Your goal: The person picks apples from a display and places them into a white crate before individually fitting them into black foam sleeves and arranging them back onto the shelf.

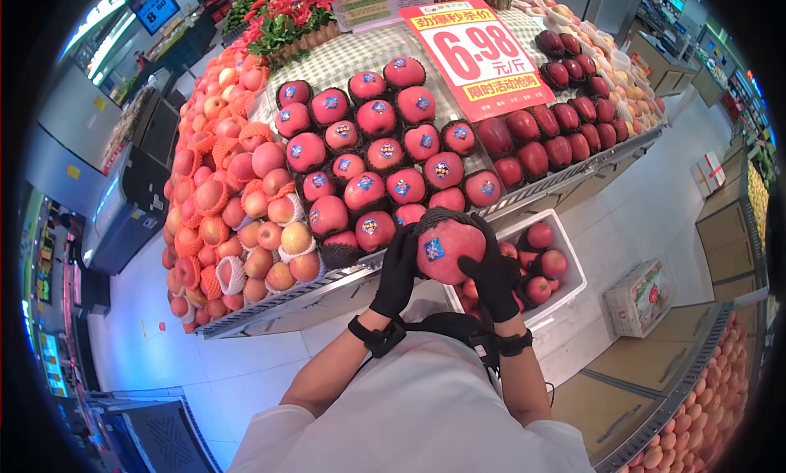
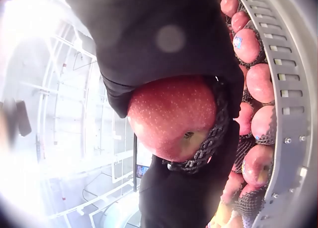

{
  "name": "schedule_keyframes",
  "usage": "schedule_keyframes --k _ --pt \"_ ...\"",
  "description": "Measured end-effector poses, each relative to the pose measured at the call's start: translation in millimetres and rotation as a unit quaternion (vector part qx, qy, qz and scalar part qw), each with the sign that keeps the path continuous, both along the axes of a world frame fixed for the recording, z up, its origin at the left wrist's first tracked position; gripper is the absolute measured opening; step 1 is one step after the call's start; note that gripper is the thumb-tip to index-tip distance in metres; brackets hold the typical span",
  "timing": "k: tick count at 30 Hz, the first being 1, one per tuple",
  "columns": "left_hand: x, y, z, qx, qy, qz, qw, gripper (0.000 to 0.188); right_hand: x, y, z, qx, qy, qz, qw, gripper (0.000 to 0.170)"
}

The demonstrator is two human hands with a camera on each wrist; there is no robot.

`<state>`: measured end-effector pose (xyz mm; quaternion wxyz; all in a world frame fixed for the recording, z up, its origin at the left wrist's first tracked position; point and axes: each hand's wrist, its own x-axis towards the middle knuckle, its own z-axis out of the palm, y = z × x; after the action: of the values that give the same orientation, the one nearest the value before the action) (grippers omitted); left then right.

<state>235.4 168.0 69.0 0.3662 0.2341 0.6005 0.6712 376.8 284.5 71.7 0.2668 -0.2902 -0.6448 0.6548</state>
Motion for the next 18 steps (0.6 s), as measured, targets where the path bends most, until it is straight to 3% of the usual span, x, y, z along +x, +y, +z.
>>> schedule_keyframes --k 6,12,15,18 --pt "-10 2 -22 -0.008 0.263 0.04 0.964 0.037 6 3 -5 -0.021 0.051 0.029 0.998 0.093" --pt "-16 3 -14 -0.047 0.095 0.012 0.994 0.032 9 3 -3 -0.035 0.087 0.062 0.994 0.095" --pt "-21 3 -22 -0.06 0.217 -0.008 0.974 0.031 11 5 -7 -0.054 0.095 0.068 0.992 0.094" --pt "-29 3 -48 -0.096 0.382 -0.017 0.919 0.029 13 5 -3 -0.048 0.071 0.074 0.994 0.093"
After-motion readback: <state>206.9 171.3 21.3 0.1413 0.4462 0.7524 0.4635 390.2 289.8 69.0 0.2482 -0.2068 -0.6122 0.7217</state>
